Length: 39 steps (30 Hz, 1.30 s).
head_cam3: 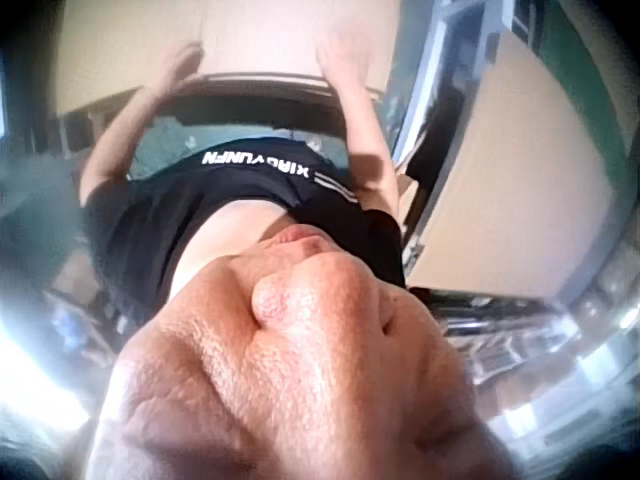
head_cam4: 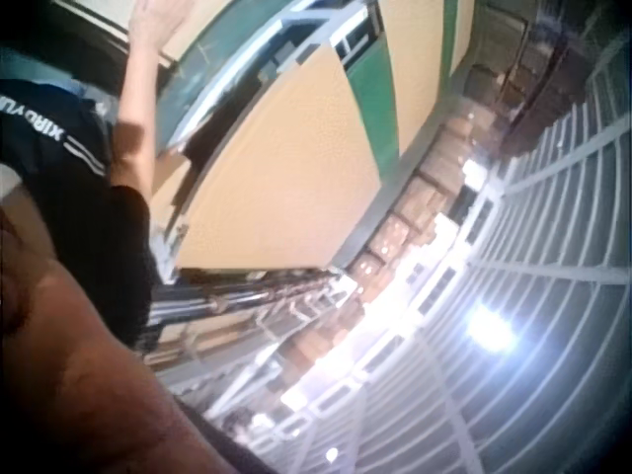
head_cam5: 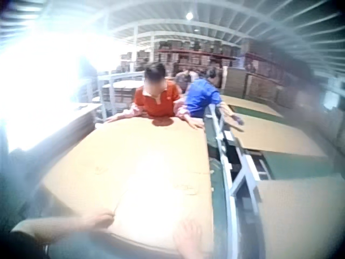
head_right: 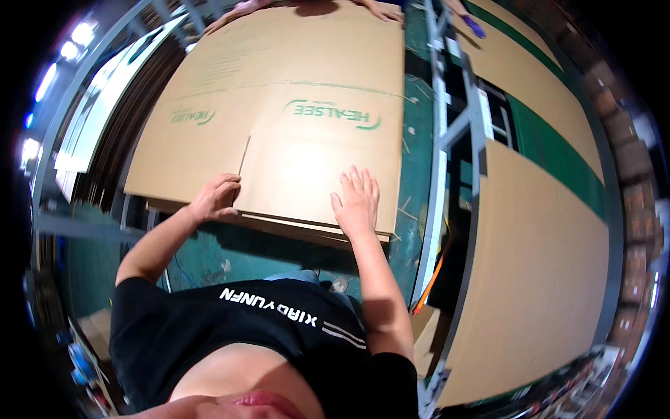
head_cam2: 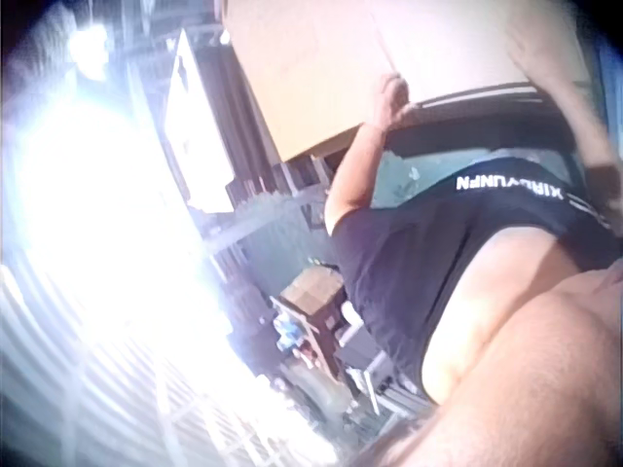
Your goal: The person assembles flat cardboard sheets into boxes by folding the flaps and securing them with tape. The person repeatedly picks up sheets, folds the sides, and applies tape to the seams before moving to the next sheet.
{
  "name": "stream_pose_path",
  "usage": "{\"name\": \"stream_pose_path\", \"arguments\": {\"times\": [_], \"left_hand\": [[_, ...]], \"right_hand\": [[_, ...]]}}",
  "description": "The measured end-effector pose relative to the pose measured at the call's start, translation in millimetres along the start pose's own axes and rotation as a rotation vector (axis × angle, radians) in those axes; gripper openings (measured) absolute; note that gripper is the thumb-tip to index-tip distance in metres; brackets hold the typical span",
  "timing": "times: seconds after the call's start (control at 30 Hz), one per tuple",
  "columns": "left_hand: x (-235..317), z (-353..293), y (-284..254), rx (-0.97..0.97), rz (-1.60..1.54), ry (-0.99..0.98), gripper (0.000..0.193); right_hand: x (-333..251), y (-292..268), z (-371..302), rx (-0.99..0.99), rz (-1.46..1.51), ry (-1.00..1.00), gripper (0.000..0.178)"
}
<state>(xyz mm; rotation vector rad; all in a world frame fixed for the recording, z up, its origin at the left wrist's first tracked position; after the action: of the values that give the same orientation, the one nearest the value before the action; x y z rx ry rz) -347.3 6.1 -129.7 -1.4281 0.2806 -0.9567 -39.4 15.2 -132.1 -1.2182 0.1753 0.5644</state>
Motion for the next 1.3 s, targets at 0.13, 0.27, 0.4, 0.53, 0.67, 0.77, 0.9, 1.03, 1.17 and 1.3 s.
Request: {"name": "stream_pose_path", "arguments": {"times": [0.13, 0.27, 0.4, 0.53, 0.67, 0.77, 0.9, 1.03, 1.17, 1.3], "left_hand": [[-5.6, -12.4, 15.3, -0.009, 0.037, -0.041, 0.071], [-7.3, -8.5, 4.9, 0.009, -0.001, -0.058, 0.069], [-3.5, -6.3, 6.5, 0.003, 0.008, -0.070, 0.066], [-8.6, -6.1, 10.8, 0.020, -0.030, -0.100, 0.067], [-22.7, -9.7, 9.8, -0.022, 0.077, -0.245, 0.065], [3.0, 9.3, 4.8, -0.011, 0.141, -0.385, 0.056], [-42.9, -15.5, 15.9, 0.132, -0.083, -0.645, 0.046], [-23.8, 8.4, 15.3, -0.448, 0.398, -0.738, 0.042], [54.5, 132.5, -16.2, -0.203, 0.568, -0.519, 0.071], [160.6, 289.4, 3.8, -0.073, 0.333, -0.193, 0.071]], "right_hand": [[5.7, -12.8, -17.1, 0.062, 0.072, -0.018, 0.040], [45.3, -99.6, -66.5, 0.431, 0.112, 0.113, 0.036], [183.3, -195.0, -231.2, 0.741, -0.297, 0.568, 0.042], [323.4, -225.5, -468.1, 0.278, -0.722, 1.384, 0.063], [328.4, -242.6, -461.0, 0.075, -0.907, 1.269, 0.076], [376.2, -223.6, -410.9, -0.095, -0.858, 0.985, 0.068], [442.8, -181.8, -347.5, -0.129, -0.758, 0.566, 0.040], [449.3, -197.0, -247.5, -0.142, -0.606, 0.429, 0.019], [383.4, -245.6, -124.9, -0.107, -0.534, 0.163, 0.023], [229.9, -293.8, -37.2, 0.043, -0.393, -0.112, 0.030]]}}
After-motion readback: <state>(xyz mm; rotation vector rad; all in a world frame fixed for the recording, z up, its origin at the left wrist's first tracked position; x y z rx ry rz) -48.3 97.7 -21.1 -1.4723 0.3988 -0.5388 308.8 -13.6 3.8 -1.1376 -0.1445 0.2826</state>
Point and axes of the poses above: each hand's wrist, its own z-axis towards the middle knuckle, its own y-axis out of the palm, x = y × z, the point moved 10 cm from there along z, towards the middle knuckle
